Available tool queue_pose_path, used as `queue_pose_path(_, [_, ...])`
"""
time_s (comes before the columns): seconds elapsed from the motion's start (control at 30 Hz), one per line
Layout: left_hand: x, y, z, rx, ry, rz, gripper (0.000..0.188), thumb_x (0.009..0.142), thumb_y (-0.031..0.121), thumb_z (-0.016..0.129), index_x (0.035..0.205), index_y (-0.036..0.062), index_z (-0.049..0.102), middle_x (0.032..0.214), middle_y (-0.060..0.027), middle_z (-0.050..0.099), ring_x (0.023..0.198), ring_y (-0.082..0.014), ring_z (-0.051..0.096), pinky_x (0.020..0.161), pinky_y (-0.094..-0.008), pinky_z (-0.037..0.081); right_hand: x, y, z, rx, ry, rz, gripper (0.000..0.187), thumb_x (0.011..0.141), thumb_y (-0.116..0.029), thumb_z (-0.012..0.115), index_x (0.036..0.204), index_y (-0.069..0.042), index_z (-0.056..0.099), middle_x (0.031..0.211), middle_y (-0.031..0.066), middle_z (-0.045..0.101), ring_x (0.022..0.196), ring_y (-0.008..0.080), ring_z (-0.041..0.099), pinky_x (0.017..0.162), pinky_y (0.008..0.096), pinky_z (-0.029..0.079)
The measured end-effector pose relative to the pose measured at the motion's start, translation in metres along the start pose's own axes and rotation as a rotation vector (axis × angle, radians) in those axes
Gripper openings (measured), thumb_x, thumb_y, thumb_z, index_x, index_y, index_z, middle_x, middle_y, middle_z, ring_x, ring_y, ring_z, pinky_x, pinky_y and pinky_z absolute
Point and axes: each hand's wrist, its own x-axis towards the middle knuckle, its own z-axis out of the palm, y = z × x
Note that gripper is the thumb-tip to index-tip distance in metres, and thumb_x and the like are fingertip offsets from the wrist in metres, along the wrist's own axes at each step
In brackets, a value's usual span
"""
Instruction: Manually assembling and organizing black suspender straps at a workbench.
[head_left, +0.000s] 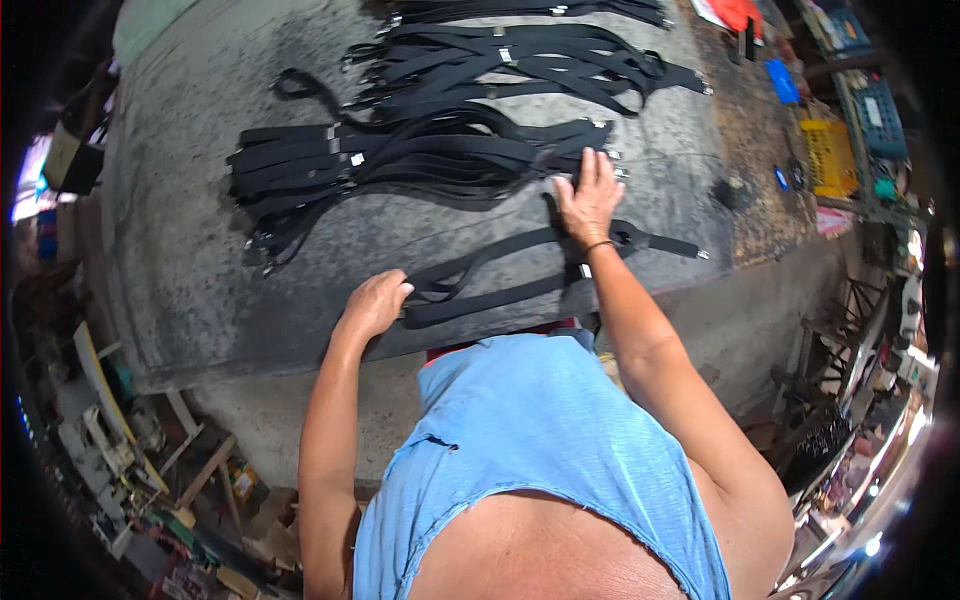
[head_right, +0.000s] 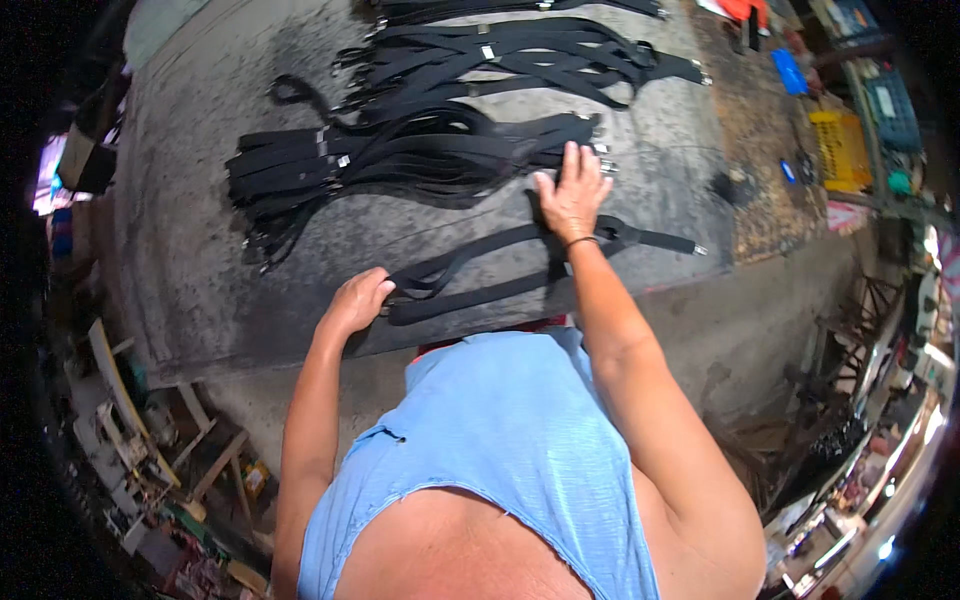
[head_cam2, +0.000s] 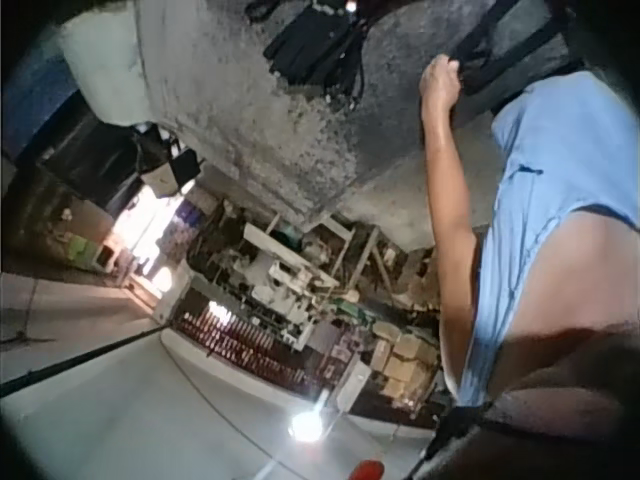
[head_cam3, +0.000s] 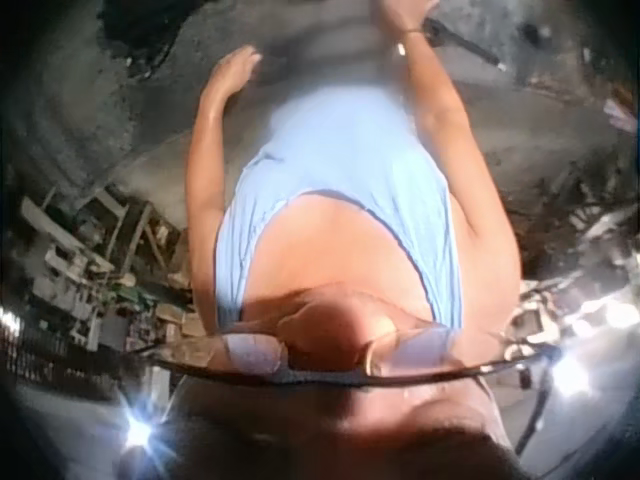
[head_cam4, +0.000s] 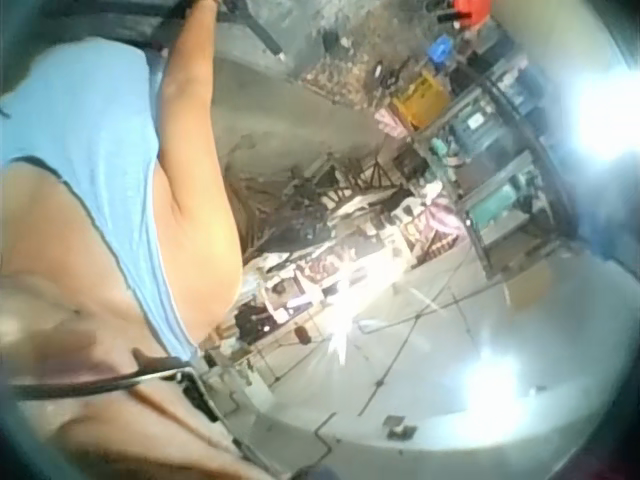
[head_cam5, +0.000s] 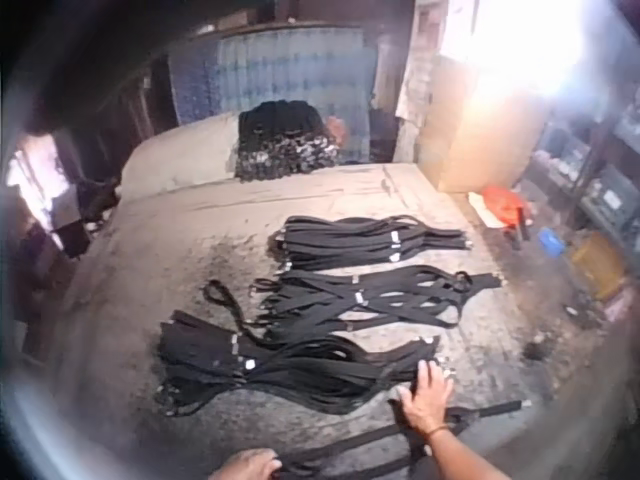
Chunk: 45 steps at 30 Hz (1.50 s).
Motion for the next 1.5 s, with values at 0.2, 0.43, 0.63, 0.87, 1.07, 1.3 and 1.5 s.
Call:
queue_pose_path(0.2, [0.002,-0.005,0.022,0.068,0.112,-0.047,0.027,0.093,0.028,0.059,0.093,0.0011,0.058,0.096,-0.0207,0.063,0.096,-0.0427,0.060,0.078,-0.0496,0.047,0.016,0.038,-0.084,0.502,0.107,-0.089,0.048,0.088,-0.034,0.068,0.124,-0.003,0.060,0.123,0.0194,0.059,0.118,0.0379,0.053,0.102,0.0456,0.041])
queue_pose_path(0.43, [0.003,-0.012,0.022,0.025,0.273,-0.209,0.026,0.093,0.027,0.060,0.101,0.0021,0.062,0.102,-0.0200,0.066,0.098,-0.0415,0.062,0.082,-0.0477,0.048,-0.042,0.164,-0.111,0.129,-0.262,-0.126,0.047,0.073,-0.029,0.081,0.112,-0.009,0.064,0.130,0.0167,0.055,0.125,0.0360,0.047,0.102,0.0486,0.038])
queue_pose_path(0.63, [0.005,0.003,0.022,0.225,0.259,-0.294,0.025,0.090,0.025,0.064,0.106,0.0055,0.063,0.113,-0.0169,0.064,0.108,-0.0400,0.059,0.088,-0.0465,0.048,-0.039,0.160,-0.123,0.034,-0.408,-0.193,0.040,0.069,-0.015,0.080,0.096,-0.008,0.052,0.101,0.0129,0.057,0.108,0.0369,0.054,0.090,0.0533,0.040])
queue_pose_path(0.87, [0.055,0.115,-0.018,-0.015,0.579,0.310,0.037,0.085,0.024,0.071,0.113,0.0018,0.065,0.119,-0.0180,0.062,0.114,-0.0355,0.058,0.098,-0.0431,0.046,0.033,0.089,-0.203,0.301,-0.386,-0.607,0.026,0.069,0.007,0.060,0.092,-0.005,0.054,0.086,0.0138,0.057,0.088,0.0370,0.059,0.074,0.0420,0.047])
queue_pose_path(1.07, [0.093,0.254,-0.128,-0.228,0.253,0.834,0.051,0.082,0.037,0.077,0.114,-0.0016,0.067,0.104,-0.0157,0.068,0.102,-0.0266,0.065,0.094,-0.0370,0.049,0.121,-0.074,-0.336,0.290,-0.016,-1.155,0.031,0.070,0.002,0.065,0.098,-0.010,0.066,0.088,0.0071,0.059,0.089,0.0291,0.057,0.084,0.0385,0.045])
queue_pose_path(1.3, [0.064,0.345,-0.273,-0.538,0.010,0.759,0.034,0.096,0.034,0.064,0.101,0.0010,0.073,0.098,-0.0034,0.071,0.094,-0.0121,0.066,0.083,-0.0294,0.054,0.223,-0.152,-0.438,0.371,0.380,-1.174,0.036,0.071,0.012,0.057,0.104,-0.002,0.066,0.101,0.0133,0.063,0.099,0.0346,0.061,0.089,0.0401,0.049])
queue_pose_path(1.5, [0.019,0.397,-0.343,-0.466,0.240,0.876,0.042,0.096,0.044,0.062,0.108,0.0048,0.070,0.101,-0.0044,0.070,0.094,-0.0134,0.067,0.075,-0.0296,0.056,0.257,-0.188,-0.508,0.394,0.611,-1.238,0.035,0.075,0.011,0.062,0.107,-0.003,0.067,0.100,0.0136,0.064,0.090,0.0325,0.065,0.074,0.0385,0.053])
